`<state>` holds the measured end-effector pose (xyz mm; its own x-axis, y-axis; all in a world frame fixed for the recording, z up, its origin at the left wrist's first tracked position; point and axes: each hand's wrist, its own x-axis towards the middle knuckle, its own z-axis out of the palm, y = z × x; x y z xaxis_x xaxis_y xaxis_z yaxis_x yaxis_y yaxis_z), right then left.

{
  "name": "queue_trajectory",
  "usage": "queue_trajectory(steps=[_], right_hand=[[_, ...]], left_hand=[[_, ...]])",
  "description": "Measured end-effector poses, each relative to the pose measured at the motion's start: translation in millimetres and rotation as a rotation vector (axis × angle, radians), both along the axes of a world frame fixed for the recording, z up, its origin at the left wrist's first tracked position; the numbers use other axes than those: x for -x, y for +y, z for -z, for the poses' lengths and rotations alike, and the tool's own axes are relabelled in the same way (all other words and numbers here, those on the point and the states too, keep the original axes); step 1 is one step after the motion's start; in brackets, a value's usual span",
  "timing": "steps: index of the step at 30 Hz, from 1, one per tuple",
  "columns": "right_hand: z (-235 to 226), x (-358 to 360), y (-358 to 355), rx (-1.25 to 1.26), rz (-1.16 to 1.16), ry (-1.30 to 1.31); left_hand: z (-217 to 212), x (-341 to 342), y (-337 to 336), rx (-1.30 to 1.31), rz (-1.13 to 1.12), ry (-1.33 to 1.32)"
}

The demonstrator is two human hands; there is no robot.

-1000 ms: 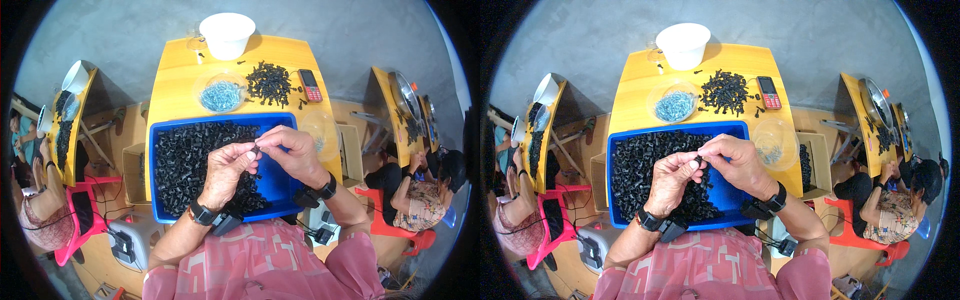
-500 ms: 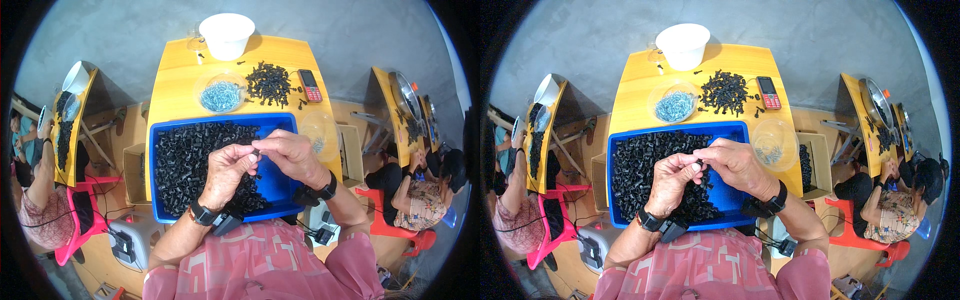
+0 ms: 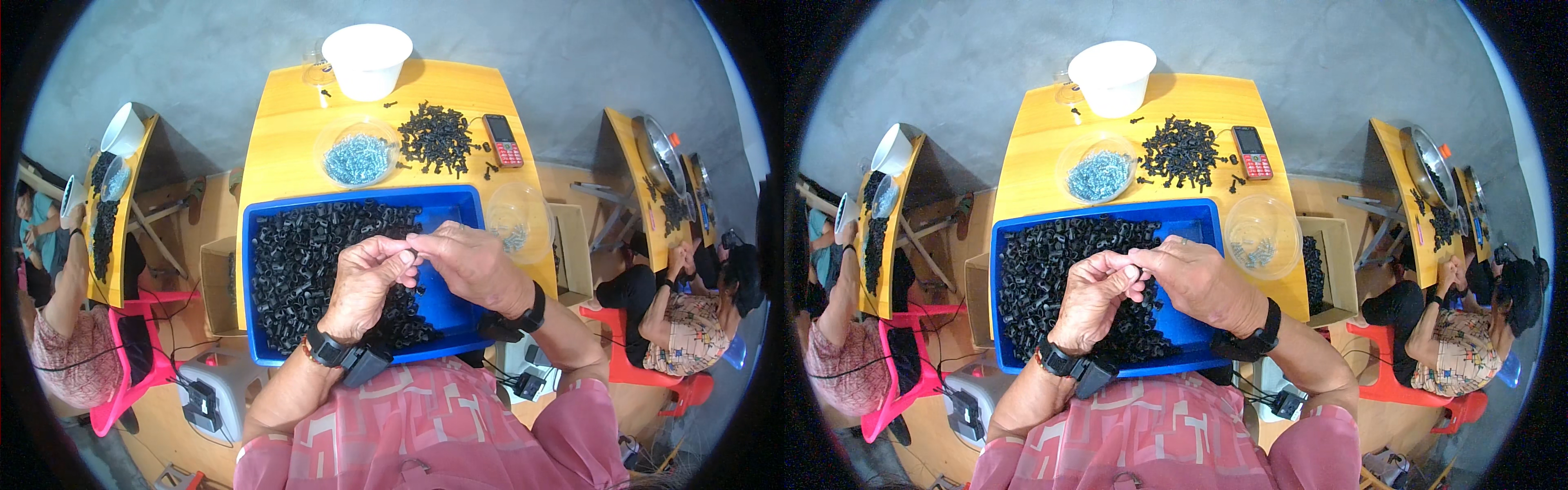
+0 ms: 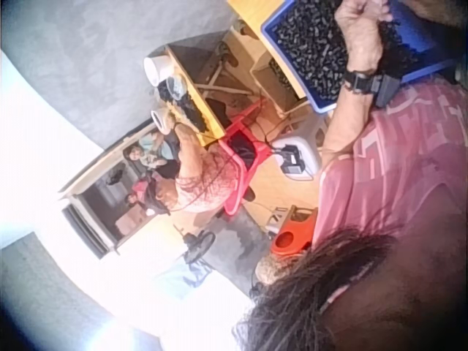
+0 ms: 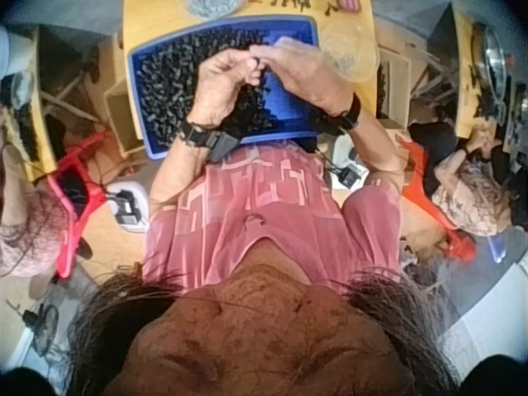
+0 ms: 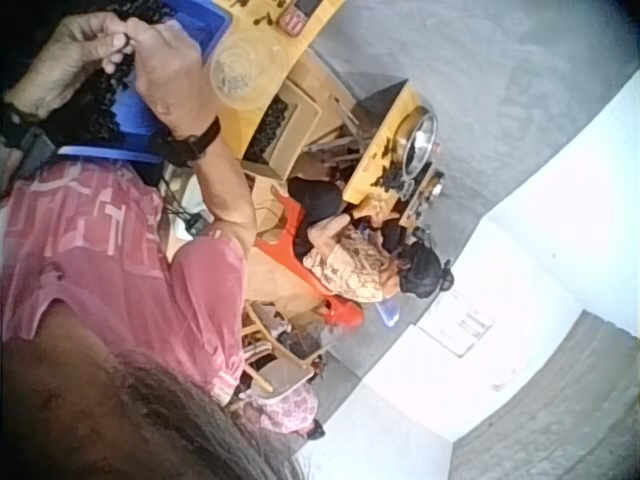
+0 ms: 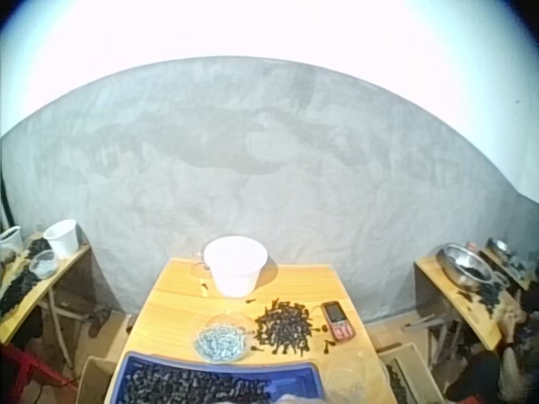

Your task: Assembling small black plastic components by hand in a workshop environment.

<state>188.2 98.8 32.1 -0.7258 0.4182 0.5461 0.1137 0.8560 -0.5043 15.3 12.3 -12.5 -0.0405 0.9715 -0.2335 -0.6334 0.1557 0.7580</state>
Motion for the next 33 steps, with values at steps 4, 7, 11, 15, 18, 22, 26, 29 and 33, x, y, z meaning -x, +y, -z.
queue_trajectory(steps=[4,7,11,15,18,22,26,29,33], right_hand=[[-1,-3,-5,-0.009,0.007,-0.018],[1,-1,-5,0.064,0.024,-0.003],[-13,-2,-5,0.250,0.053,-0.037],[-23,1,-8,0.069,0.087,-0.302],[-23,6,-11,0.035,0.112,-0.414],[-20,10,-12,-0.013,0.152,-0.489],[-12,8,-10,-0.010,0.200,-0.452],[-14,7,-10,-0.020,0.180,-0.417],[-13,9,-10,-0.031,0.160,-0.453]], left_hand=[[1,-2,-1,0.017,0.007,0.040],[-2,-2,0,0.018,-0.020,-0.001],[0,-2,1,0.013,-0.035,-0.022],[-2,-7,0,0.012,-0.072,0.036],[-4,-9,0,0.008,-0.079,0.103],[1,-9,-1,-0.023,-0.075,0.156],[-5,-13,0,-0.030,-0.148,0.169],[-2,-7,-1,-0.006,-0.048,0.189],[-1,-6,0,-0.041,-0.061,0.269]])
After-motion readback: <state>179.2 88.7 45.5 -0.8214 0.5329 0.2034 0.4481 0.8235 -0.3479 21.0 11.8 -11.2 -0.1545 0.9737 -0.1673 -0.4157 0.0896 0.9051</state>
